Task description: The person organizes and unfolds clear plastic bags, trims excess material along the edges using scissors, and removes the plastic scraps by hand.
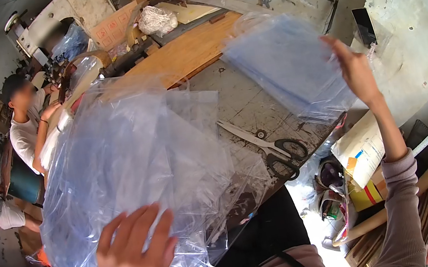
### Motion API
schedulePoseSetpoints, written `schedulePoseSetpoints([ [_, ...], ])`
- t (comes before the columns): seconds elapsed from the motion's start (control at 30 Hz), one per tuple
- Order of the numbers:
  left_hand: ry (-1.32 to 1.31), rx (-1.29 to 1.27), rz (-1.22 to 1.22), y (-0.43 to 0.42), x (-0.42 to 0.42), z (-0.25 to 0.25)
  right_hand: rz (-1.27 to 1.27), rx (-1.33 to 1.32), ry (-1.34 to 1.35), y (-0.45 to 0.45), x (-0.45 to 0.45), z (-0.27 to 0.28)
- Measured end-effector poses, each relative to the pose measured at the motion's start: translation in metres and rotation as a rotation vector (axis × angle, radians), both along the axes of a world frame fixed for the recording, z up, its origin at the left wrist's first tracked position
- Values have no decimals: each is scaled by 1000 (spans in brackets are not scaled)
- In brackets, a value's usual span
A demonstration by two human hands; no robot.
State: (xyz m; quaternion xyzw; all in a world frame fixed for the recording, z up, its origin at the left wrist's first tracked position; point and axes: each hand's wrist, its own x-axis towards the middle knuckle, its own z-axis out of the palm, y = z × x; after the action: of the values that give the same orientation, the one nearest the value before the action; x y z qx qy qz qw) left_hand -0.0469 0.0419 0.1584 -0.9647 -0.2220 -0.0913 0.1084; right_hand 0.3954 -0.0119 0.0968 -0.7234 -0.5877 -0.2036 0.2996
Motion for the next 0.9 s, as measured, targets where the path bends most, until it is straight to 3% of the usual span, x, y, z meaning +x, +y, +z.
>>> schedulePoseSetpoints([
  [0.03,7,20,-74,10,20,1,2,9,7,-2,-2,1],
  [0.13,9,125,-296,40,84,-11,-38,51,-374,-14,-16,4],
  [0.17,-18,119,-358,48,107,-20,-42,51,-383,-14,-9,-4],
  [0.23,6,109,-410,63,158,-38,261,-108,-375,-15,8,-18],
  [0.27,-44,106,-460,72,184,-49,252,-114,-382,-16,9,-14],
  [0.33,-101,95,-517,87,232,-75,271,-406,-61,-15,8,-2],
  [0.4,-340,-22,-657,94,270,-93,323,-370,21,-12,13,-2],
  [0.53,-342,-74,-744,98,304,-109,400,-380,146,-13,9,4],
  [0.63,-361,7,-802,104,309,-111,355,-378,85,-14,10,-4],
  [0.73,-480,-67,-711,109,311,-106,342,-302,-70,-4,14,-7],
  [0.8,-732,-166,-603,108,311,-103,314,-226,4,6,10,-2],
  [0.87,-807,-135,-655,104,308,-96,274,-144,70,9,12,7],
  [0.9,-881,-103,-704,101,307,-95,244,-115,-53,9,15,12],
])
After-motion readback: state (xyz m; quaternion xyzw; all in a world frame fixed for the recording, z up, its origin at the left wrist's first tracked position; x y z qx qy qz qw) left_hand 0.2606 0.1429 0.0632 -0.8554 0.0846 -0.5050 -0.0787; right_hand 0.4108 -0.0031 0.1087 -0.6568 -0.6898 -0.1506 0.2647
